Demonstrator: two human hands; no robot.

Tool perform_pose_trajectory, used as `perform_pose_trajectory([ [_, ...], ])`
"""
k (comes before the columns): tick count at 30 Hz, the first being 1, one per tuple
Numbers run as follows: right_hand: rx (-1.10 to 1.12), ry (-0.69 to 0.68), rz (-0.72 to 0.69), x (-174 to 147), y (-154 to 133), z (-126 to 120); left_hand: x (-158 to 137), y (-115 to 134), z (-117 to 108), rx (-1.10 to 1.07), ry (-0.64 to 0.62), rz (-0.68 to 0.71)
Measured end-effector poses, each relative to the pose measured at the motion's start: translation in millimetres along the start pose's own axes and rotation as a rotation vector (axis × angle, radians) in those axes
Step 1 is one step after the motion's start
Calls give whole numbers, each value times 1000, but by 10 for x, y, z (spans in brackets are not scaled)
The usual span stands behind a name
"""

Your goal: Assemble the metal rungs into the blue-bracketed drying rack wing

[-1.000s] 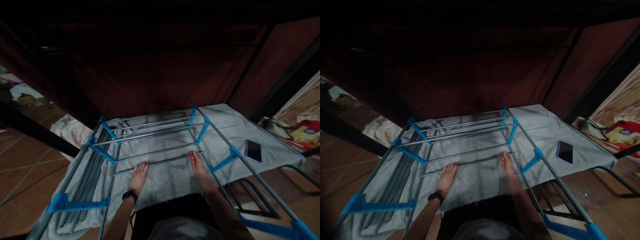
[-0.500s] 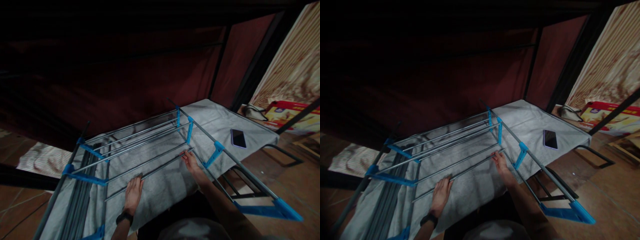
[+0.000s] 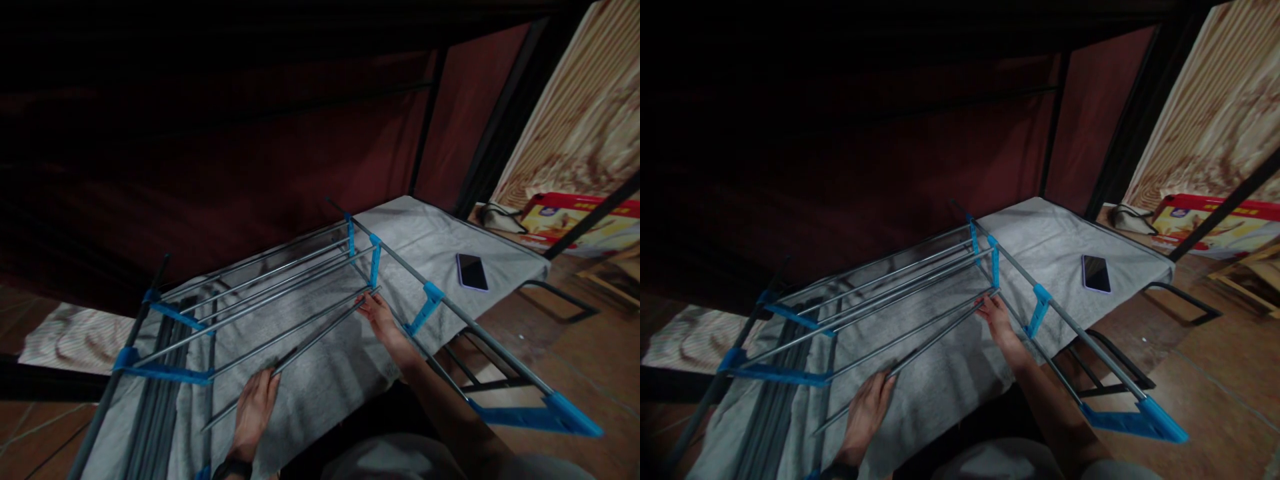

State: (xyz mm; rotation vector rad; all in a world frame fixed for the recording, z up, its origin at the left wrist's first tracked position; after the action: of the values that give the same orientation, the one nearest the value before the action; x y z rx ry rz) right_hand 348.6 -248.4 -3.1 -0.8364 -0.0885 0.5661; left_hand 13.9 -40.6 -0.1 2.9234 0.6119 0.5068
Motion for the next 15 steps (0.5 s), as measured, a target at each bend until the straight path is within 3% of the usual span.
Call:
perform_pose_trajectory([
  [7, -13, 45, -39, 5, -162, 43, -60, -179, -132, -15, 21, -66],
  [15, 55, 9, -3, 88, -270, 148, -165, -248, -68, -40, 52, -66],
])
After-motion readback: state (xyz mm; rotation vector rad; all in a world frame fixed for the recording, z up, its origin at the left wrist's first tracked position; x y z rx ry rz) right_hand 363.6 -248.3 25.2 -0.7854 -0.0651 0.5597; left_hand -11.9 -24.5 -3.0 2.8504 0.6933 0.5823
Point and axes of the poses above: each hand's wrist, its own x-axis towards the middle knuckle, its own z-axis out of the palm, y = z × x, the point moved 4 cm from there along x, towards the middle knuckle, and after that the axes turned 4 degrees about -y, right-handed, at the moved point
